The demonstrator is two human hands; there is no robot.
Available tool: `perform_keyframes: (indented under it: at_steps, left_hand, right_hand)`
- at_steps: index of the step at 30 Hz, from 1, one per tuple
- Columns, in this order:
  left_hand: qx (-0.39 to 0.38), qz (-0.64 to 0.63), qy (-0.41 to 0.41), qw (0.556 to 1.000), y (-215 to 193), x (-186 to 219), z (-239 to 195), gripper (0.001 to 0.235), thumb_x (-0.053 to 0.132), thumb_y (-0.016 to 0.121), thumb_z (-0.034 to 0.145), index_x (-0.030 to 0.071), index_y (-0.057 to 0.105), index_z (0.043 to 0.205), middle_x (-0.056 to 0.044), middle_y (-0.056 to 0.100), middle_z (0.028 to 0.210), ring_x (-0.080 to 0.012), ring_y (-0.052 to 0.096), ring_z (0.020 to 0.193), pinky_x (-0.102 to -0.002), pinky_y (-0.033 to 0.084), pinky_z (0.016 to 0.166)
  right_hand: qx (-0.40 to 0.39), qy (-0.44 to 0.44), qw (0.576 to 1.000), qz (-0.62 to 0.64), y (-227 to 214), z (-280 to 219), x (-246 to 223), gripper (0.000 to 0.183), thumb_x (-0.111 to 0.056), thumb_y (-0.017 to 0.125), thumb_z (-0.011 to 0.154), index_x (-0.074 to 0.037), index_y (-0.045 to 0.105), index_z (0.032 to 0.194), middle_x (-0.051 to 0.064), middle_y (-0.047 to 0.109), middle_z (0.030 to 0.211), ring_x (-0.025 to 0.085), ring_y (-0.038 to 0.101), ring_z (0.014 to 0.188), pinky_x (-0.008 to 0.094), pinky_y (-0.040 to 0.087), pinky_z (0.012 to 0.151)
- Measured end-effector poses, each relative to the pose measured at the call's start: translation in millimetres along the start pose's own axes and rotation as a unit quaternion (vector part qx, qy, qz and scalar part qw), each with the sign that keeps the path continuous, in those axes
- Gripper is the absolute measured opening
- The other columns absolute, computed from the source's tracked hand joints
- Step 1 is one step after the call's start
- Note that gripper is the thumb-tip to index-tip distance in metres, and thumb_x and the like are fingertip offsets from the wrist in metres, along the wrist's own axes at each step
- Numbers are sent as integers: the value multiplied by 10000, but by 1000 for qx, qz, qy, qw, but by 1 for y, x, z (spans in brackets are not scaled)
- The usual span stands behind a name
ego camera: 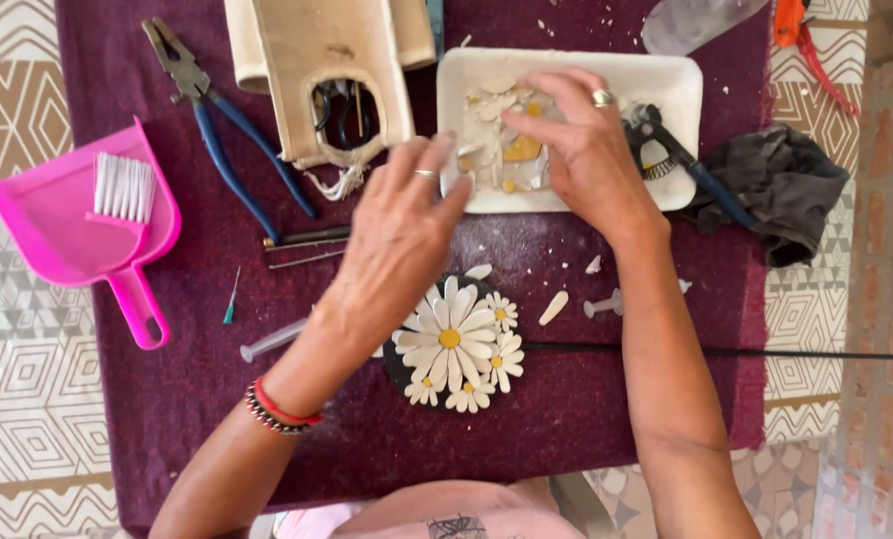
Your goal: Assembling a decorative flower by gluing petals onto a base using a syringe and pliers
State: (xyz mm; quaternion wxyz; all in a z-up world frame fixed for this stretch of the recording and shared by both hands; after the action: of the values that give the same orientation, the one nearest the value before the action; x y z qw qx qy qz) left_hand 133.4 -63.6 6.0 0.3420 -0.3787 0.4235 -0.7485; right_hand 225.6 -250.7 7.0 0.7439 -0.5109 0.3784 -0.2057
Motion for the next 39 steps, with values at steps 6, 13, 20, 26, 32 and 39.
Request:
perform_keyframes:
  at_steps: [6, 13, 20, 26, 32, 39]
  left_hand:
    - [-37, 60, 26, 997, 26, 4, 15, 264, -37, 681, 779, 17, 728, 1033, -188, 621, 1314, -373, 532, 1234, -469, 497, 933]
    - [-30, 79, 30, 996, 31, 0, 25, 84, 12, 669, 815, 44, 726, 869, -149, 664, 1147, -329, 556, 1117, -413, 496, 796]
    - [-30, 11, 39, 999, 34, -3, 26, 127, 0, 623, 891, 73, 673, 983, -105, 659, 1059, -280, 582, 1029, -408, 520, 779]
    - [-66, -8, 53, 996, 27, -1, 24, 211, -76, 632, 900, 34, 699, 1068, -94, 703, 948, -249, 611, 861, -382, 564, 714]
    - [-61, -25, 34, 997, 23, -5, 24, 239, -122, 611, 892, 5, 697, 1075, -149, 696, 1063, -259, 656, 859, -382, 612, 678]
    - [12, -195, -95, 976, -4, -18, 28, 265, -8, 647, 948, 70, 688, 1198, -139, 719, 958, -301, 725, 790, -403, 591, 677]
  right_hand:
    - [66, 78, 993, -59, -11, -19, 30, 233, 164, 684, 894, -60, 746, 869, 124, 720, 1214, 302, 601, 1156, 583, 354, 1107]
    - [-16, -6, 999, -37, 19, -7, 6, 787, 146, 624, 919, -55, 292, 1603, 157, 695, 1390, 322, 569, 1310, 527, 403, 1108]
    - [86, 75, 989, -91, 22, -8, 29, 258, -104, 778, 968, -101, 715, 1218, 108, 777, 1126, 262, 683, 1033, 464, 446, 1014]
    - [81, 21, 992, -89, 25, -2, 15, 177, -132, 746, 979, -91, 759, 1151, 184, 603, 1254, 360, 495, 1187, 495, 487, 932]
    - [78, 64, 994, 45, 15, -2, 12, 75, -53, 795, 929, -77, 751, 985, 124, 611, 1212, 304, 512, 1147, 455, 476, 936]
    - [68, 137, 954, 256, -1, -4, 0, 72, -102, 718, 1022, -57, 761, 1058, 101, 750, 943, 181, 662, 965, 385, 532, 909]
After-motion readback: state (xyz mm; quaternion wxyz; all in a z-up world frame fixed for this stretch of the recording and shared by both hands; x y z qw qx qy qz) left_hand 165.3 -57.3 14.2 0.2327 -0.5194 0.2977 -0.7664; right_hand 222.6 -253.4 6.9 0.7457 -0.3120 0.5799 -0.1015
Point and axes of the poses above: each hand's wrist, its own z-axis towards the middle knuckle, its own y-axis out of the palm, x = y × z, the point moved 4 cm from there along z, towards the middle knuckle
